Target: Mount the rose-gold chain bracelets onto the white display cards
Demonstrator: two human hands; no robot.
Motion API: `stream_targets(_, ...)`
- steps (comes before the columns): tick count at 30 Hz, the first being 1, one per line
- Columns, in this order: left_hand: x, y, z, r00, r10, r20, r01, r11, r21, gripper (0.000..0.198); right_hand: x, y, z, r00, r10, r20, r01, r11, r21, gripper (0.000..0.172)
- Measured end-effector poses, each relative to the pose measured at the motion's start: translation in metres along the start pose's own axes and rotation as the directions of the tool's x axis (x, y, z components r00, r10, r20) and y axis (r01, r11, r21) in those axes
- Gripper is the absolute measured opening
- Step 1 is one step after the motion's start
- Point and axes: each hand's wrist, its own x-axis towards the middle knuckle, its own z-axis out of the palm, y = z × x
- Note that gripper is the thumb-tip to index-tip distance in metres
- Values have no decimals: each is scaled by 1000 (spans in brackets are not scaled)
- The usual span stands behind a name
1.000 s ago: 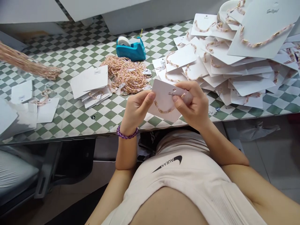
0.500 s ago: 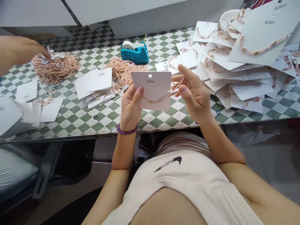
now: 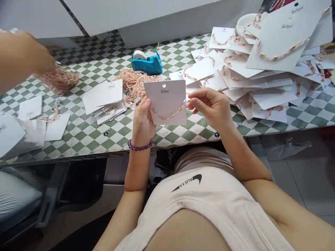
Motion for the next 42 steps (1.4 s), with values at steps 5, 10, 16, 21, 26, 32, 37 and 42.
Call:
stream_targets(5, 0, -6, -2, 1000, 29, -2, -28, 999, 45, 44, 5, 3, 3, 990, 144, 10, -143, 972, 185, 26)
stream_targets(10, 0, -9, -4, 998, 58, 22, -61, 986, 152, 52, 6, 5, 4, 965, 249, 79, -261, 930, 259, 29)
stream_targets(16, -1, -14, -5, 992, 123, 30, -127, 964, 233, 49, 4, 10, 13, 952, 290, 99, -306, 895, 325, 28)
stream_targets(21, -2, -17, -5, 978, 208, -30, -190, 937, 294, 44, 2, 14, 24, 975, 220, -10, -206, 927, 313, 29)
stream_targets(26, -1, -16, -4, 977, 209, -41, -189, 938, 291, 43, 1, 19, 30, 975, 221, -21, -201, 918, 342, 35)
stream_targets(32, -2, -17, -4, 987, 161, -15, -151, 952, 267, 45, 0, 24, 30, 975, 222, -18, -204, 921, 331, 41)
stream_targets(37, -4, -20, -2, 996, 92, -19, -88, 982, 165, 47, -1, 22, 36, 971, 231, 53, -234, 900, 369, 48)
stream_targets(42, -6, -18, -4, 998, 33, -52, -25, 990, 136, 50, 1, 16, 41, 970, 223, 96, -243, 876, 416, 40)
